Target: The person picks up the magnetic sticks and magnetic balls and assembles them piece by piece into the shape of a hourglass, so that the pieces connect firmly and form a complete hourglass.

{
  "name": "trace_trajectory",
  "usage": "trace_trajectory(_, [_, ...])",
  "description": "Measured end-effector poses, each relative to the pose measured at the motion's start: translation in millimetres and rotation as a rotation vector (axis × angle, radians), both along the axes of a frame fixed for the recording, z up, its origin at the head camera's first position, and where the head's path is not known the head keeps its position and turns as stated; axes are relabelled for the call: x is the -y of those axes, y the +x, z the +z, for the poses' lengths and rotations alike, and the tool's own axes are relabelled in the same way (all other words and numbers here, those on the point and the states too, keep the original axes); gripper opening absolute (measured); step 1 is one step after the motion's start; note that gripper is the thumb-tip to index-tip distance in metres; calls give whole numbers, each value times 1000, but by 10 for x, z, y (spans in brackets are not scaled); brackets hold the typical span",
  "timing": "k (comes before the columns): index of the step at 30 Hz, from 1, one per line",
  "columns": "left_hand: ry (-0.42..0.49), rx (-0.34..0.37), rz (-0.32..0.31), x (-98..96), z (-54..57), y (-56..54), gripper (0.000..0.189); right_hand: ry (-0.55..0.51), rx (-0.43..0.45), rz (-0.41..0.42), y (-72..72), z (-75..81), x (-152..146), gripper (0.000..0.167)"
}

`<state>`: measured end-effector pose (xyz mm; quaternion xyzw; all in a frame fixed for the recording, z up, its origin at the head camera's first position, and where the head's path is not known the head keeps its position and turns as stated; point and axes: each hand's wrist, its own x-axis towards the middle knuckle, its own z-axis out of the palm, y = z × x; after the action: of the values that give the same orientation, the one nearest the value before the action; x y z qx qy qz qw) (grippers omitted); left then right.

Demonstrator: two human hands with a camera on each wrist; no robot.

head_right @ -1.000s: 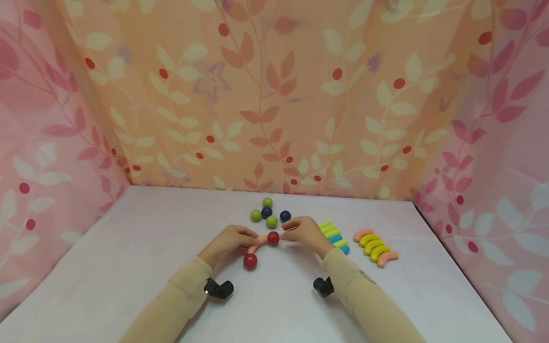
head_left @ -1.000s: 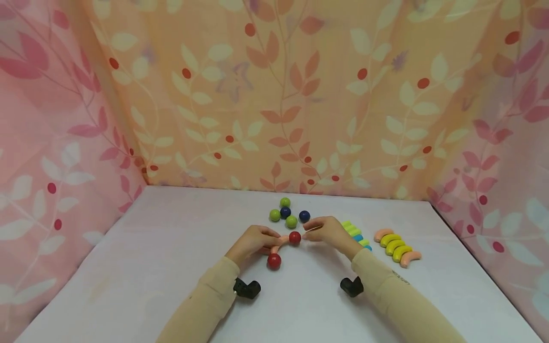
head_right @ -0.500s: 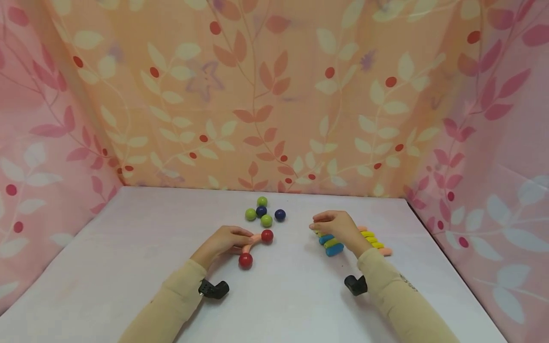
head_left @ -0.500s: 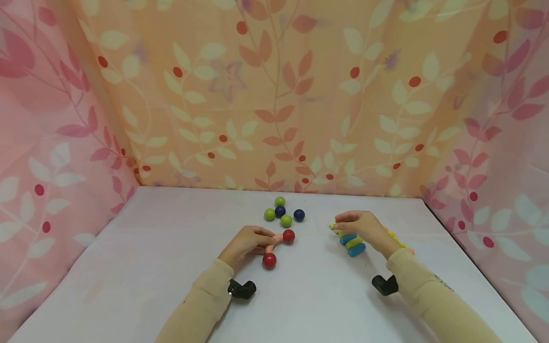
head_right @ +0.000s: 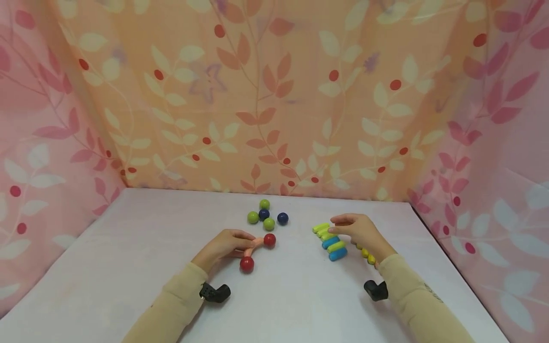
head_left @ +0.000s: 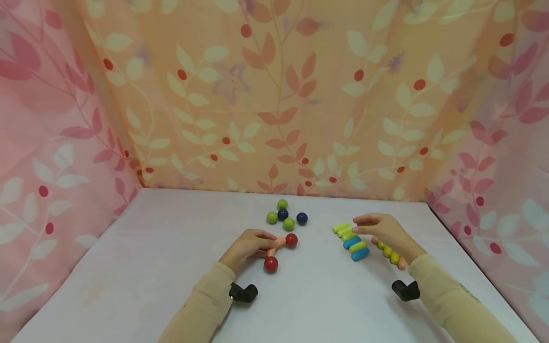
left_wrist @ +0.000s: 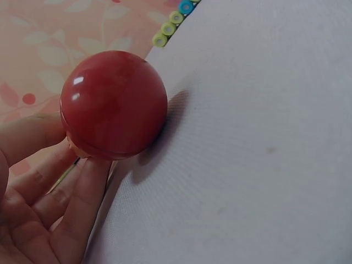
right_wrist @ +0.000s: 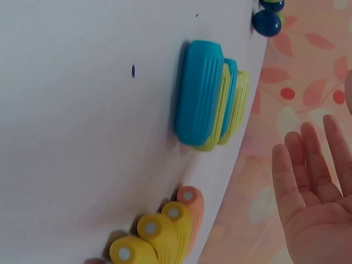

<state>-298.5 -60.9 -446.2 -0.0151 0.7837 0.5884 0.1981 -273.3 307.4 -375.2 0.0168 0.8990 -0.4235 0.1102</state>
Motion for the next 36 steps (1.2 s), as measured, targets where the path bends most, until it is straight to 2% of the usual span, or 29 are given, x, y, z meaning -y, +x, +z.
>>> trace_trajectory(5, [30, -3, -8, 10, -7, 27, 28, 9, -2, 12, 16, -37, -146, 82])
trace_trajectory(11, [38, 7, -26, 5, -17, 17, 31, 27, 9, -15, 21, -121, -356, 84])
trace_trajectory(17, [43, 2, -13, 4, 5, 8, 29, 40, -9, -26, 11, -115, -495, 83])
trace_trajectory(27, [41, 31, 11, 18, -5, 16, 28, 13, 24, -26, -33, -169, -653, 83])
trace_trajectory(36, [48, 42, 20, 13, -40, 29, 32, -3, 90, -100, -120, -315, -831, 70])
